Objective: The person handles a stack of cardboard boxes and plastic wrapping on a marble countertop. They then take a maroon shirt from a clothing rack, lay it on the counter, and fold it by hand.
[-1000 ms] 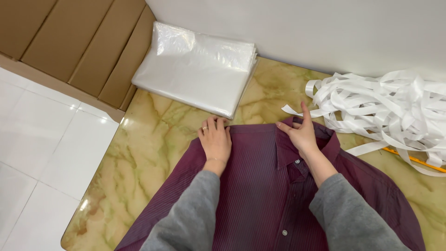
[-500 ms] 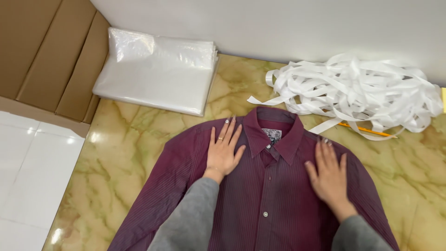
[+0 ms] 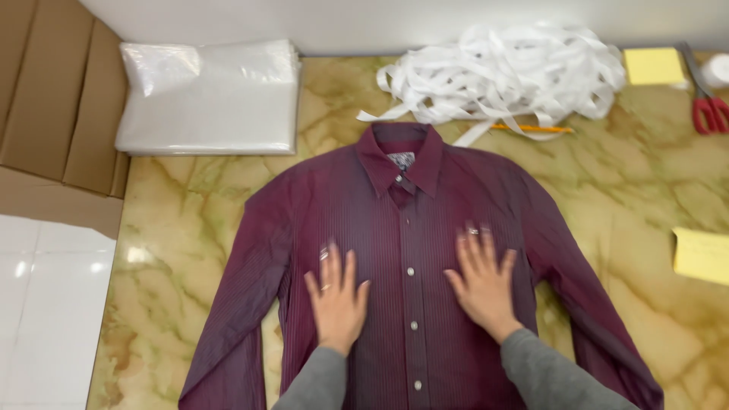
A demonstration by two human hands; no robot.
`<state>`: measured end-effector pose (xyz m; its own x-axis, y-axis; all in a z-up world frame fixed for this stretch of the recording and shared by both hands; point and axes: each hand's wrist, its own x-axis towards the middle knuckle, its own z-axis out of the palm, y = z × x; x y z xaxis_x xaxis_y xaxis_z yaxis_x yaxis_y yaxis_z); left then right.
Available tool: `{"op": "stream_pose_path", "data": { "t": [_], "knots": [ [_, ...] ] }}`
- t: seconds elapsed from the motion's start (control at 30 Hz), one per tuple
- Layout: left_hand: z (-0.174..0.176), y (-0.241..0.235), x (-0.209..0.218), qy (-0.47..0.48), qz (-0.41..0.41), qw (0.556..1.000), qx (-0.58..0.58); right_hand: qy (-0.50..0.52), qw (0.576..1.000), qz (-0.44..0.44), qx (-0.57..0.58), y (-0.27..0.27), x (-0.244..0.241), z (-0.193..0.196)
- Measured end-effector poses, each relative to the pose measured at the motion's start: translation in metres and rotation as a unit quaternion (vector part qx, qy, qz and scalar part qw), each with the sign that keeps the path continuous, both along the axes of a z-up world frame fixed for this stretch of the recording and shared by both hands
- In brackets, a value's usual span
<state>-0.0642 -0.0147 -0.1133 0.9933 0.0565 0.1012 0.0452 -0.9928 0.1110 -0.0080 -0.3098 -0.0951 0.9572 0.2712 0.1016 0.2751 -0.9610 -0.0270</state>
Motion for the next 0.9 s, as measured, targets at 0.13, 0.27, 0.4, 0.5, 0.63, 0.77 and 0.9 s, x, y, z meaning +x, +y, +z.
{"op": "stream_pose_path", "data": {
  "t": [0.13,0.27,0.4,0.5,0.63,0.77,0.9],
  "knots": [
    [-0.004,0.055,-0.075,0.011,0.008,1.000,-0.011,-0.004,0.997,-0.070,-0.023,-0.082,-0.038,-0.006],
    [-0.002,0.068,-0.102,0.009,0.023,0.993,0.115,-0.065,0.996,-0.058,-0.022,-0.074,-0.060,0.008],
    [0.013,0.015,-0.113,-0.017,-0.043,0.995,0.085,0.012,0.996,-0.022,0.087,0.011,-0.102,0.001],
    [0.017,-0.010,-0.145,-0.034,-0.105,0.992,-0.062,0.036,0.995,0.041,0.082,0.062,-0.153,0.030],
    [0.002,0.042,-0.182,-0.036,-0.067,0.997,0.014,-0.017,0.996,-0.084,-0.009,-0.042,-0.206,-0.037],
    [0.006,0.092,-0.223,-0.070,-0.068,0.995,0.002,-0.054,0.977,-0.205,-0.016,-0.125,-0.253,-0.030],
    [0.005,0.098,-0.249,-0.072,-0.020,0.997,0.037,0.009,0.962,-0.249,0.106,-0.103,-0.270,0.003]
  ]
}}
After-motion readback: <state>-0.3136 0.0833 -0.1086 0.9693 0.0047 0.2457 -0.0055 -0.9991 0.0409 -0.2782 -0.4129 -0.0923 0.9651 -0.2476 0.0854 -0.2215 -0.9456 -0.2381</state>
